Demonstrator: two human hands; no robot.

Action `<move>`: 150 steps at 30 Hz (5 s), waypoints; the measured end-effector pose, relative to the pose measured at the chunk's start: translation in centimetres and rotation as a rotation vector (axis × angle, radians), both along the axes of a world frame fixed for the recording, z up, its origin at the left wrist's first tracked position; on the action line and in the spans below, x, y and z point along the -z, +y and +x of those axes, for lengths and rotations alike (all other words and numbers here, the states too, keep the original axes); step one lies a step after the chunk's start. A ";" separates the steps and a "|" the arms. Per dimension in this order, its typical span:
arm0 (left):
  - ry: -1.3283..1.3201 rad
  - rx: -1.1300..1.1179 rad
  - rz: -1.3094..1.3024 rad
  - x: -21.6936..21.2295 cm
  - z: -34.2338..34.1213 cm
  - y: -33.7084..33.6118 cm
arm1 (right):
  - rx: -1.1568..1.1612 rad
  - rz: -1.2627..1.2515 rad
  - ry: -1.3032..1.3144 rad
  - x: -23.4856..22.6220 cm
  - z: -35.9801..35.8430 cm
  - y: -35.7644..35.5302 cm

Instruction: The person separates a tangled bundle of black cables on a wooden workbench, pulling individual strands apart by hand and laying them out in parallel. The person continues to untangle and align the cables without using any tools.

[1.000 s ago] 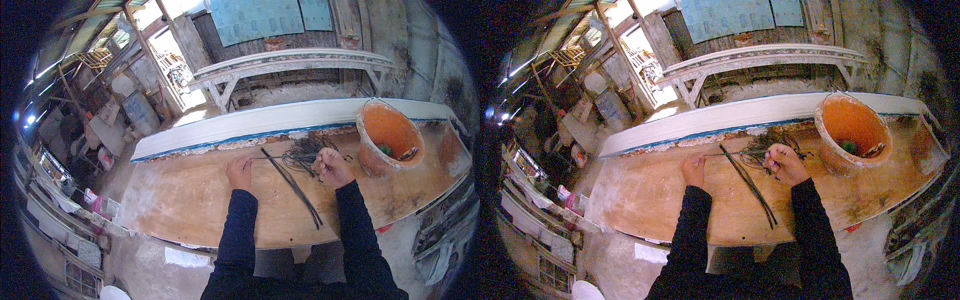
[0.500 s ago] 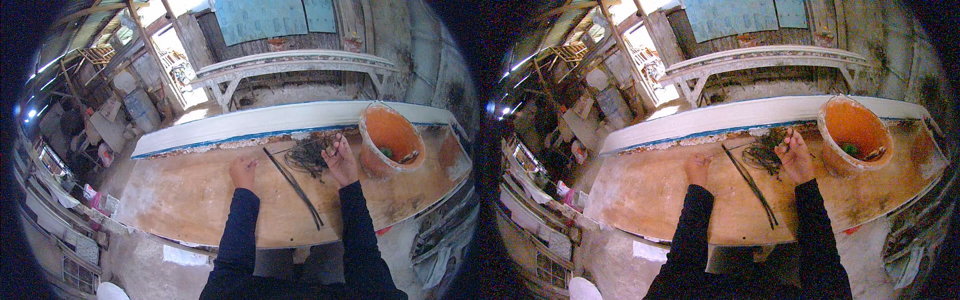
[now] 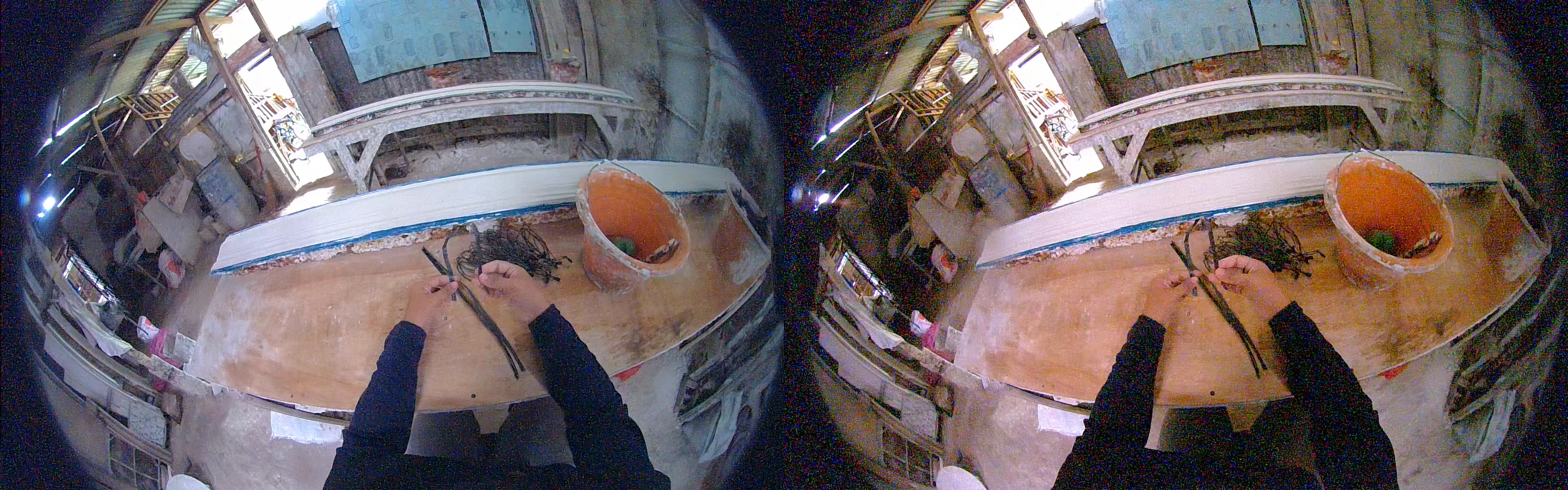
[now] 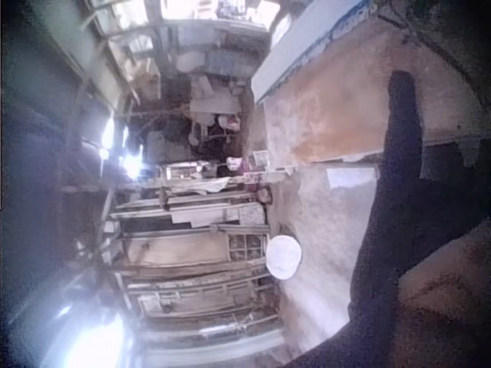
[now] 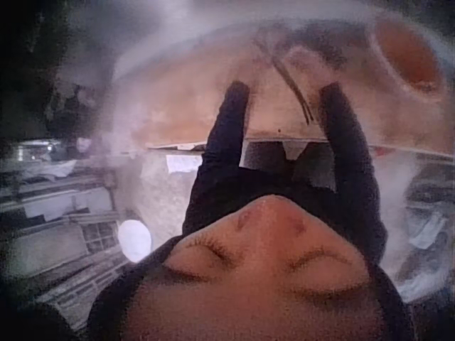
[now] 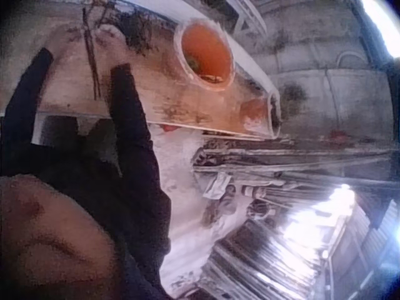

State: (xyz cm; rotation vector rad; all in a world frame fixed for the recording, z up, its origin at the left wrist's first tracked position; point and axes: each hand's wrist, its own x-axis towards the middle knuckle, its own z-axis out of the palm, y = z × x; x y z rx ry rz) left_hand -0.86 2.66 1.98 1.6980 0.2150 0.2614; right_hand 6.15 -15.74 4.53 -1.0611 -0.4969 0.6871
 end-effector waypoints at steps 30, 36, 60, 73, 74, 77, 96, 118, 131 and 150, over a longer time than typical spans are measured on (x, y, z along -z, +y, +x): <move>-0.034 0.255 -0.099 0.3 -0.1 -1.3 | 0.253 -0.268 -0.489 2.8 0.3 1.4; -0.049 0.249 -0.129 0.6 0.1 -1.5 | 0.265 -0.278 -0.509 2.6 0.1 1.3; 0.042 0.371 0.026 -0.8 -0.8 -2.2 | 0.518 -0.315 -0.859 1.9 0.2 1.0; 0.009 0.508 0.056 -1.6 -1.4 -2.4 | 0.635 -0.423 -0.819 0.5 1.1 -0.2; 0.013 0.510 0.070 -1.8 -1.5 -2.4 | 0.646 -0.418 -0.826 0.7 1.2 -0.2; 0.018 0.511 0.096 -2.7 -1.7 -2.5 | 0.687 -0.455 -0.887 1.3 1.5 -0.1; 0.009 0.039 -0.349 -0.1 -0.1 -0.6 | 0.540 -0.415 -1.171 -0.5 -0.9 0.3; 0.005 0.093 -0.411 0.4 0.2 -1.2 | 0.358 -0.314 -1.376 -0.6 -2.4 1.2; -0.042 0.105 -0.326 -0.2 0.0 -1.8 | 0.344 -0.166 -0.390 1.4 -0.9 1.6; -0.160 0.094 -0.366 -0.1 -0.1 -1.6 | 0.129 -0.152 -0.303 1.3 -0.7 1.3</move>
